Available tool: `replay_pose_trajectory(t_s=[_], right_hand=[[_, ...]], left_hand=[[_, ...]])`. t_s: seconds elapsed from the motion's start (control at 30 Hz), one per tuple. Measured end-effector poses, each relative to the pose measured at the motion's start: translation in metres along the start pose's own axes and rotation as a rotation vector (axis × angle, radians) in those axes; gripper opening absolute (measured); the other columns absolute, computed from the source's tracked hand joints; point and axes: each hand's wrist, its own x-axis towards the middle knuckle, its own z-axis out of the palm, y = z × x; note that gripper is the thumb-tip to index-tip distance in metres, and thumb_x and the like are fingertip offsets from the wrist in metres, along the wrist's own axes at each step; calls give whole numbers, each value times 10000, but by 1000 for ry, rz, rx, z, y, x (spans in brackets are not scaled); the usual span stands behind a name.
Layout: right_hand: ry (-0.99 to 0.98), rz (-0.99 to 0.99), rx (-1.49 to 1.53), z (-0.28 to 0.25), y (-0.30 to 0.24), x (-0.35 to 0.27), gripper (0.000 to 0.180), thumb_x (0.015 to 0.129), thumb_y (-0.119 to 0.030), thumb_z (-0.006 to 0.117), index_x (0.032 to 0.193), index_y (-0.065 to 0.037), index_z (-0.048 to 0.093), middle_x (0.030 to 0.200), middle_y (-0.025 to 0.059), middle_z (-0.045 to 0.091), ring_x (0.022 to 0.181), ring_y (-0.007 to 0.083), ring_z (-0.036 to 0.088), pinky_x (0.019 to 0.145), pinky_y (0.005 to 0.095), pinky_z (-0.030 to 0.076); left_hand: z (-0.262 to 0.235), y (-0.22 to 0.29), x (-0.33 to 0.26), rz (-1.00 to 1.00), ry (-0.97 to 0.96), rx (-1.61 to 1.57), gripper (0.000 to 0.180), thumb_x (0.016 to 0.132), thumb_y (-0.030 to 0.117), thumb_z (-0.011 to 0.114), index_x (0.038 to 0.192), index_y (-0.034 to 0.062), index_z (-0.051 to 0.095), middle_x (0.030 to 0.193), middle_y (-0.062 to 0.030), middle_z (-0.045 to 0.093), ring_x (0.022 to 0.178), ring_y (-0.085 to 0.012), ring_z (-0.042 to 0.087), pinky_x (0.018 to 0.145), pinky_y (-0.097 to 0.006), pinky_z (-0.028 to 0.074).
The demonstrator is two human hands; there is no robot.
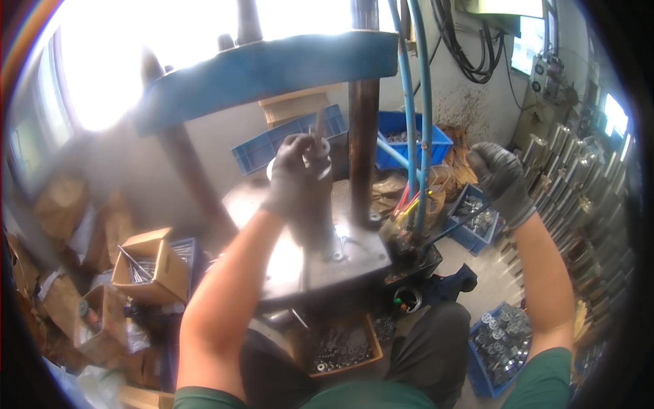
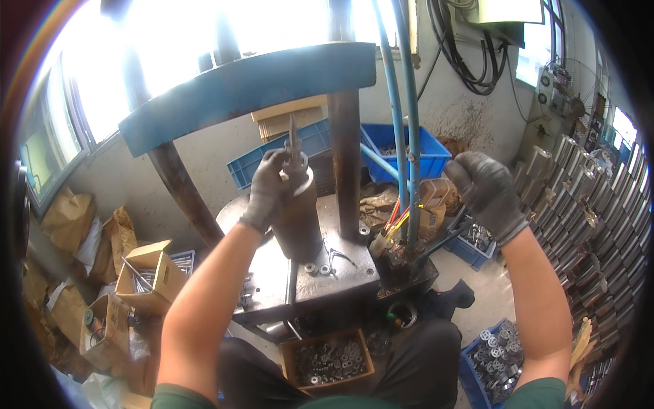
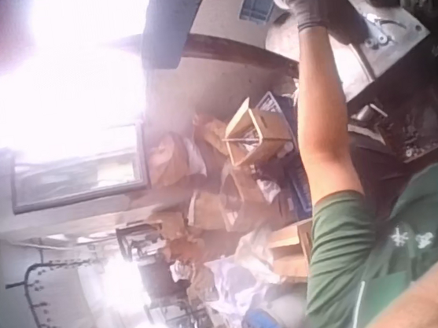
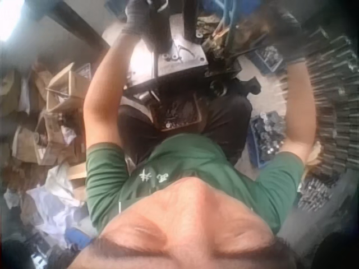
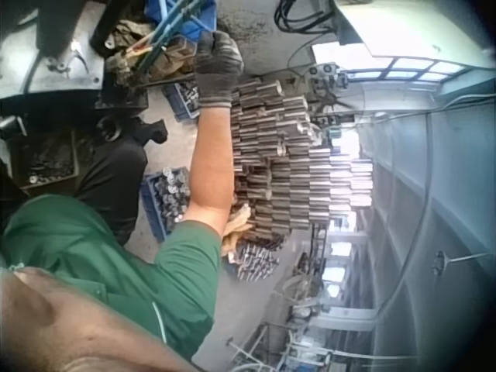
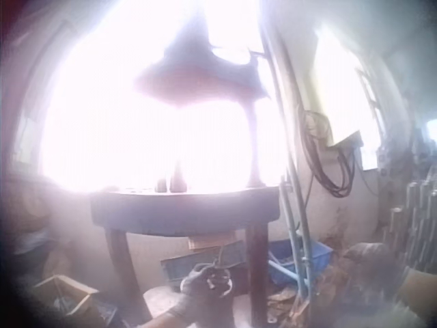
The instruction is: Operating an industrial press machine to process or assemble metal components.
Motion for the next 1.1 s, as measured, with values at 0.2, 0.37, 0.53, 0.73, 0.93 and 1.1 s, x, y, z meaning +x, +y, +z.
replay_pose_trajectory(t_s=[0.2,0.37,0.53,0.73,0.93,1.1], right_hand=[[63,-116,-216,-11,-6,-35,163,907,-153,762,1016,-37,729,873,178,724,791,363,723,725,442,582],[6,-229,-270,-45,-36,-105,363,816,-97,791,1156,-79,664,1009,150,701,853,375,700,723,469,571],[-145,-260,134,-57,-96,-208,548,647,-158,866,1163,-74,704,942,102,706,773,303,690,678,462,548],[-233,99,402,3,-199,-255,463,866,-261,874,1221,-51,665,843,90,691,681,289,689,572,403,557],[-169,210,414,6,-179,-261,198,986,-143,737,1148,-48,673,972,115,717,827,268,713,699,371,568],[232,916,770,-38,-133,-286,140,1076,-201,659,1058,-63,676,952,38,693,880,135,642,826,323,523]], left_hand=[[28,13,-113,430,58,38,281,873,49,782,1143,66,710,1020,-150,729,1001,-320,706,956,-409,545],[38,48,-242,0,-213,-301,276,875,92,826,1135,111,734,1128,-125,713,1048,-301,715,922,-368,583],[41,65,-274,113,-488,-159,449,825,169,892,1252,175,752,1249,-137,696,1145,-286,722,940,-363,638],[34,90,-265,471,-653,-107,459,801,125,833,1247,174,735,1219,-148,725,998,-322,778,756,-398,649],[44,60,-279,455,-573,-202,518,802,81,848,1298,70,698,1174,-165,711,948,-325,735,807,-389,621],[34,-12,-307,39,-316,-272,490,968,165,764,1416,25,622,1353,-134,618,1123,-282,675,854,-374,609]])
